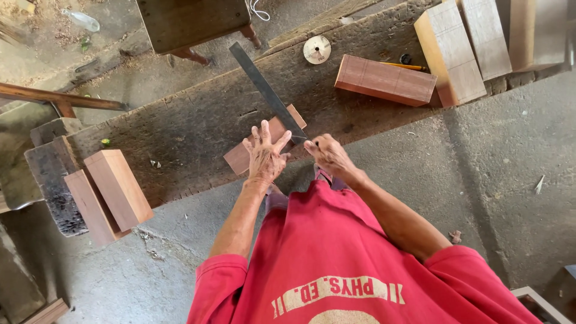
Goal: The recorder uses a try square and a pencil to mark lines on several wooden blocks on a workbench.
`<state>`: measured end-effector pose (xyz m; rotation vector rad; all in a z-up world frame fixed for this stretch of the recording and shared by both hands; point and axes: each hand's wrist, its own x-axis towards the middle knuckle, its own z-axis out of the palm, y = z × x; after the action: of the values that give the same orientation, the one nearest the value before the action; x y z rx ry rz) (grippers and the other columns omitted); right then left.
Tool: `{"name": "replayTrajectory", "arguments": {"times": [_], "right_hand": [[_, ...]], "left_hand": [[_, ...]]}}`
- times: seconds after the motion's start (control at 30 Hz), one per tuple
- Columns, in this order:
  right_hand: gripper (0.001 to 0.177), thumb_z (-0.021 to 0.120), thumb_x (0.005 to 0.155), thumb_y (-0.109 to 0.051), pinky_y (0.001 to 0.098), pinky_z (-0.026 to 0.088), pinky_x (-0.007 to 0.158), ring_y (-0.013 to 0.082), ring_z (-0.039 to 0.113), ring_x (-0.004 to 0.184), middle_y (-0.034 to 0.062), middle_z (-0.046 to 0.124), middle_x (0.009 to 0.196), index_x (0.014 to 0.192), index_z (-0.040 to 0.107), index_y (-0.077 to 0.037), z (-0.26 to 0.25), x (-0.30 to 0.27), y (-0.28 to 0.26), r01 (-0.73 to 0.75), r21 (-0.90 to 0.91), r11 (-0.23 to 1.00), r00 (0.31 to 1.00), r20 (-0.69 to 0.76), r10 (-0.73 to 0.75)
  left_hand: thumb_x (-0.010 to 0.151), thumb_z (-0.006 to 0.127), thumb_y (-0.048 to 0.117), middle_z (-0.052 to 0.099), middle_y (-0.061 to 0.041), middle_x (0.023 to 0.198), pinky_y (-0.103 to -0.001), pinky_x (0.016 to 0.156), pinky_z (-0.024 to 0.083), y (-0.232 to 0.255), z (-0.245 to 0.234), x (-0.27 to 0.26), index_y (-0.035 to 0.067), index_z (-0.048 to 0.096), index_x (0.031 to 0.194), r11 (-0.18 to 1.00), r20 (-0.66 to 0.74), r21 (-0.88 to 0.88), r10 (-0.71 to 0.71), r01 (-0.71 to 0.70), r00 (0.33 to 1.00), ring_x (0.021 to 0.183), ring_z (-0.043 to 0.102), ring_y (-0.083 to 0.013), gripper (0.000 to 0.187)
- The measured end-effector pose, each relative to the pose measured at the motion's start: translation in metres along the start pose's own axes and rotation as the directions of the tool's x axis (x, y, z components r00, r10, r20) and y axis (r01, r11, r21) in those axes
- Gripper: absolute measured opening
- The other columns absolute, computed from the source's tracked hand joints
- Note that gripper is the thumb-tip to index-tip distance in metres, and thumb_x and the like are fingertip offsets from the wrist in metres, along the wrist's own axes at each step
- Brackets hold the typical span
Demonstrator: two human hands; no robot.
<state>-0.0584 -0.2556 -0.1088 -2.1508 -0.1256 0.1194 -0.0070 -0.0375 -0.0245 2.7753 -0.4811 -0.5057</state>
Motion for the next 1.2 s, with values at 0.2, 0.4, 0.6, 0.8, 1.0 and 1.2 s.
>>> {"name": "replayTrajectory", "arguments": {"times": [0.2, 0.4, 0.6, 0.8, 1.0, 1.2], "right_hand": [[0.033, 0.068, 0.103, -0.034, 0.0305, 0.051, 0.062, 0.0167, 0.064, 0.072, 0.0112, 0.072, 0.086, 0.095, 0.072, -0.003, -0.092, 0.013, -0.062, -0.356, -0.005, 0.934, 0.933, 0.043, 0.356], [0.026, 0.063, 0.101, -0.016, 0.0266, 0.063, 0.084, 0.0140, 0.073, 0.099, 0.0080, 0.076, 0.113, 0.125, 0.068, -0.007, -0.075, 0.050, -0.078, -0.161, 0.483, 0.861, 0.980, -0.022, 0.196], [0.023, 0.067, 0.102, -0.009, 0.0311, 0.059, 0.086, 0.0226, 0.074, 0.100, 0.0168, 0.073, 0.118, 0.123, 0.065, 0.000, -0.055, 0.060, -0.085, 0.141, 0.249, 0.958, 0.984, -0.138, -0.109], [0.018, 0.070, 0.099, -0.006, 0.0379, 0.058, 0.077, 0.0346, 0.072, 0.095, 0.0198, 0.072, 0.112, 0.115, 0.066, 0.001, -0.078, 0.066, -0.114, 0.233, 0.076, 0.970, 0.972, -0.030, -0.231], [0.016, 0.062, 0.103, -0.015, 0.0379, 0.055, 0.057, 0.0240, 0.069, 0.068, 0.0130, 0.075, 0.100, 0.105, 0.073, -0.004, -0.110, 0.056, -0.129, -0.025, -0.066, 0.998, 0.963, 0.266, 0.042], [0.027, 0.064, 0.108, -0.022, 0.0317, 0.053, 0.059, 0.0159, 0.062, 0.069, 0.0140, 0.075, 0.084, 0.098, 0.074, 0.001, -0.075, 0.037, -0.066, -0.339, 0.193, 0.921, 0.916, 0.290, 0.276]], "left_hand": [[0.078, 0.085, 0.028, 0.026, -0.029, 0.160, -0.079, 0.111, 0.021, 0.004, -0.003, 0.000, 0.033, 0.060, 0.139, 0.999, -0.029, -0.021, -0.041, 0.040, 0.999, 0.146, 0.026, -0.0562, 0.067], [0.075, 0.086, 0.027, 0.027, -0.028, 0.158, -0.080, 0.108, 0.024, 0.004, -0.002, 0.004, 0.036, 0.058, 0.138, 0.999, -0.019, -0.019, -0.036, 0.035, 0.999, 0.144, 0.027, -0.0568, 0.069], [0.075, 0.084, 0.025, 0.028, -0.028, 0.155, -0.080, 0.105, 0.026, 0.004, -0.002, 0.004, 0.038, 0.057, 0.137, 0.998, -0.018, 0.042, -0.036, 0.037, 0.999, 0.141, 0.029, -0.0566, 0.069], [0.075, 0.083, 0.022, 0.028, -0.029, 0.155, -0.080, 0.105, 0.028, 0.004, -0.001, 0.003, 0.036, 0.056, 0.138, 0.999, -0.012, 0.038, -0.014, 0.014, 1.000, 0.141, 0.029, -0.0569, 0.071], [0.071, 0.081, 0.016, 0.027, -0.031, 0.155, -0.081, 0.103, 0.028, 0.004, 0.002, 0.005, 0.032, 0.060, 0.138, 0.998, -0.011, 0.053, -0.016, 0.016, 1.000, 0.141, 0.029, -0.0584, 0.072], [0.071, 0.079, 0.016, 0.030, -0.028, 0.154, -0.080, 0.107, 0.026, 0.005, -0.001, 0.004, 0.033, 0.064, 0.136, 0.998, 0.002, 0.011, -0.065, 0.065, 0.998, 0.142, 0.031, -0.0554, 0.069]]}}
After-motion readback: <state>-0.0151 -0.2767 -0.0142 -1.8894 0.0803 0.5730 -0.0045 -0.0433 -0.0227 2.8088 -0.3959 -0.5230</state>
